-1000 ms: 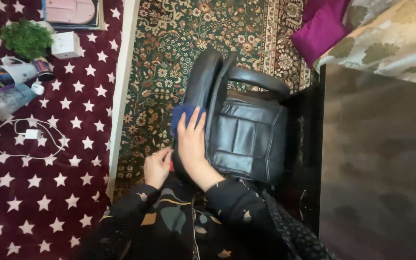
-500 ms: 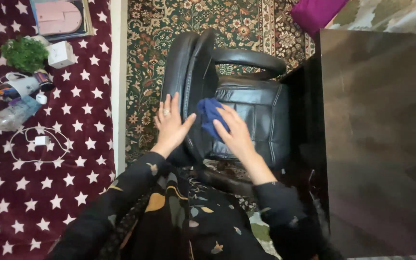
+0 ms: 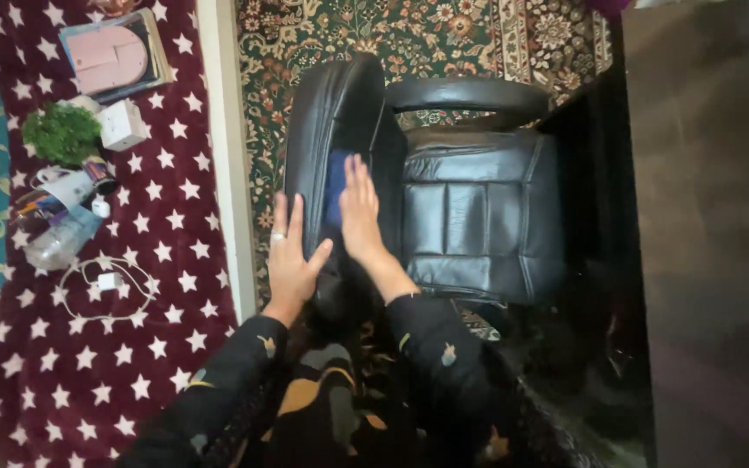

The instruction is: The recorder wipes a dark desk and a black leather office chair with a blue cloth, then picks up and moves a small potted plant.

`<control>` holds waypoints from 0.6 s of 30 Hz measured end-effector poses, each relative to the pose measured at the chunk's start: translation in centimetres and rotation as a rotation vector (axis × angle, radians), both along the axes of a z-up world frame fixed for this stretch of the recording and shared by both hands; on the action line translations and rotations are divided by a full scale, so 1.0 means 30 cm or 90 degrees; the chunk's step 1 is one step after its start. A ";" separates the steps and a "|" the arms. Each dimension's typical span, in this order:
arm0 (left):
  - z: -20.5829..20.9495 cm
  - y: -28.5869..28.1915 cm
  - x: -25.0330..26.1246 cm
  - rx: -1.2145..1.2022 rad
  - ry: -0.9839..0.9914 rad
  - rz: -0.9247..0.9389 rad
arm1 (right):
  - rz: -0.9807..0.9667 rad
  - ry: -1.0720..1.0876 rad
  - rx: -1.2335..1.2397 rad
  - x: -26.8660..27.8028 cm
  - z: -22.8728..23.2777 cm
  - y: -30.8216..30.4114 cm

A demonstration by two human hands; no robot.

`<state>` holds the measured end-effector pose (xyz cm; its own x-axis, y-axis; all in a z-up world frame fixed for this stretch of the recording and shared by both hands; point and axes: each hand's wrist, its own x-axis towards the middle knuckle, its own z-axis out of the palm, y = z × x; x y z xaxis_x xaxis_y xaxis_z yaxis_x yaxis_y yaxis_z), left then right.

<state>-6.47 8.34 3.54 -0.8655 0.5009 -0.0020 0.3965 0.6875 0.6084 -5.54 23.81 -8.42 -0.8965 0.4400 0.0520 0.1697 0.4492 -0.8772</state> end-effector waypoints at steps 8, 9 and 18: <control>0.013 -0.005 -0.010 0.042 -0.029 -0.038 | 0.011 -0.207 0.257 0.291 -1.022 0.030; 0.015 -0.005 -0.011 0.053 -0.035 -0.038 | 0.022 -0.186 0.283 0.406 -0.992 -0.028; -0.004 -0.003 -0.020 0.092 -0.029 -0.030 | 0.048 0.057 -0.037 0.415 0.052 -0.190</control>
